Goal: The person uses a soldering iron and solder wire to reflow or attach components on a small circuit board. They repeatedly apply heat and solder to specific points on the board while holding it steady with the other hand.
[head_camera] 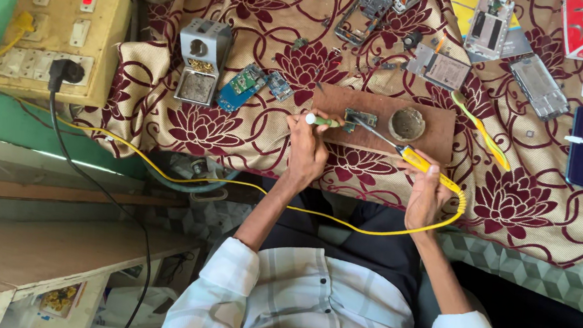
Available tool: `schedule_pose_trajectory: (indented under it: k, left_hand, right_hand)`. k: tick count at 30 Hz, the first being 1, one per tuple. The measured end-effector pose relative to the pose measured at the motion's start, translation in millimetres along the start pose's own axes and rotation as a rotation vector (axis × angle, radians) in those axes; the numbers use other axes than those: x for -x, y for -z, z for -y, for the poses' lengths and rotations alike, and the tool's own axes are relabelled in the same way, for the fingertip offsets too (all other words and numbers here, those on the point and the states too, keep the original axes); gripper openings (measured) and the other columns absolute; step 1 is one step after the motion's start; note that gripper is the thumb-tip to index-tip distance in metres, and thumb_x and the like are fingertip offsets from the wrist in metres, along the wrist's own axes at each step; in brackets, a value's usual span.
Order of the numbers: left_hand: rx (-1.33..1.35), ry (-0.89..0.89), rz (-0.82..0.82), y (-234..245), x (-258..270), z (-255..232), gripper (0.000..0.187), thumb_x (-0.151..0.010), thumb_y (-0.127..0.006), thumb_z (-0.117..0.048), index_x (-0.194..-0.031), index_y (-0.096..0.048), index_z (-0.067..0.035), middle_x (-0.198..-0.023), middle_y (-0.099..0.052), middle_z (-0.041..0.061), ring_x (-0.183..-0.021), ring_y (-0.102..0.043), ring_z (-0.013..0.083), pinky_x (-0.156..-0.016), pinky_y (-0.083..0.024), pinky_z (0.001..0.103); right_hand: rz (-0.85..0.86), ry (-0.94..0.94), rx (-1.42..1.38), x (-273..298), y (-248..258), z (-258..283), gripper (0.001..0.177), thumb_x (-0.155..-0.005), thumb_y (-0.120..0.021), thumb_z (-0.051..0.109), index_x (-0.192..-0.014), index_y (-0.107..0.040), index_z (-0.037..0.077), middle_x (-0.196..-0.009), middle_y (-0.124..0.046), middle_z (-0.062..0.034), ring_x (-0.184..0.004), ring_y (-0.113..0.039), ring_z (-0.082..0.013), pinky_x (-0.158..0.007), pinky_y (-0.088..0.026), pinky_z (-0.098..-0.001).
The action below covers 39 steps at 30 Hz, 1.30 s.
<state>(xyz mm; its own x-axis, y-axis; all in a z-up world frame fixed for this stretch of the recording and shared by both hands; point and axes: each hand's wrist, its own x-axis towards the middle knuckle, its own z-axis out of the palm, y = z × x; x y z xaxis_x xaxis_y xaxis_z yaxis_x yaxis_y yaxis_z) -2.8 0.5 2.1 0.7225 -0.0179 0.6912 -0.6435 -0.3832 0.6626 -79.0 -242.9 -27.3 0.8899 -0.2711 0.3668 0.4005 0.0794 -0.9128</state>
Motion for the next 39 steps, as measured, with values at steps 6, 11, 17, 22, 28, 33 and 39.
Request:
schedule_pose_trajectory:
  k: [6,11,17,22,28,33,39]
  left_hand:
    - [-0.035,-0.01,-0.009,0.4,0.2,-0.4,0.024,-0.091,-0.048,0.013,-0.108,-0.052,-0.004,-0.1,-0.071,0.007,-0.088,-0.054,0.0246,-0.089,-0.03,0.039]
    - [0.013,-0.008,-0.011,0.4,-1.5,0.1,0.027,-0.087,-0.043,0.014,-0.108,-0.05,-0.002,-0.104,-0.074,0.005,-0.087,-0.055,0.022,-0.089,-0.03,0.039]
    - [0.006,-0.012,-0.021,-1.8,2.5,2.7,0.027,-0.089,-0.044,0.014,-0.11,-0.051,-0.002,-0.103,-0.075,0.004,-0.087,-0.054,0.0218,-0.087,-0.03,0.037]
    - [-0.012,0.03,-0.014,-4.0,7.0,8.2,0.025,-0.09,-0.048,0.013,-0.11,-0.053,-0.002,-0.1,-0.072,0.008,-0.086,-0.048,0.0244,-0.087,-0.031,0.038]
    - [-0.018,0.066,-0.016,-4.9,8.8,11.5,0.033,-0.084,-0.049,0.013,-0.112,-0.054,-0.002,-0.097,-0.066,0.013,-0.085,-0.046,0.026,-0.088,-0.032,0.041]
    - [0.012,0.023,-0.035,-1.3,6.8,8.2,0.027,-0.09,-0.054,0.01,-0.113,-0.054,-0.003,-0.097,-0.066,0.009,-0.087,-0.05,0.0266,-0.086,-0.03,0.041]
    - [0.022,0.008,-0.034,3.4,5.6,2.9,0.027,-0.089,-0.053,0.01,-0.112,-0.053,-0.005,-0.102,-0.064,0.01,-0.09,-0.051,0.0278,-0.086,-0.03,0.04]
  right_hand:
    - [0.031,0.006,0.065,-1.9,-4.2,5.6,0.047,-0.116,-0.036,0.029,-0.134,-0.054,-0.01,-0.12,-0.069,-0.0205,-0.105,-0.069,-0.0226,-0.093,-0.048,-0.0321]
    - [0.06,-0.015,0.115,-1.6,-7.8,13.8,0.047,-0.116,-0.034,0.029,-0.135,-0.055,-0.009,-0.115,-0.071,-0.019,-0.106,-0.068,-0.0195,-0.094,-0.048,-0.0311]
    - [0.056,-0.019,0.173,-0.4,-13.3,22.7,0.048,-0.118,-0.034,0.029,-0.135,-0.056,-0.01,-0.112,-0.072,-0.0192,-0.095,-0.054,-0.0115,-0.089,-0.043,-0.0267]
    - [0.049,-0.015,0.156,-1.7,-16.7,25.1,0.046,-0.116,-0.035,0.03,-0.131,-0.056,-0.008,-0.112,-0.072,-0.0177,-0.093,-0.055,-0.0105,-0.085,-0.043,-0.0247]
    - [0.009,-0.01,0.231,-4.1,-20.1,22.2,0.042,-0.115,-0.039,0.027,-0.127,-0.061,-0.008,-0.106,-0.074,-0.0165,-0.084,-0.05,-0.0089,-0.078,-0.04,-0.0242]
    - [0.025,0.088,0.326,-5.7,-31.9,33.2,0.039,-0.117,-0.04,0.023,-0.124,-0.062,-0.008,-0.108,-0.074,-0.016,-0.087,-0.06,-0.0117,-0.08,-0.048,-0.0259]
    - [0.041,0.129,0.56,-10.9,-52.6,70.8,0.032,-0.114,-0.045,0.015,-0.121,-0.063,-0.01,-0.109,-0.073,-0.019,-0.085,-0.071,-0.0223,-0.068,-0.049,-0.027]
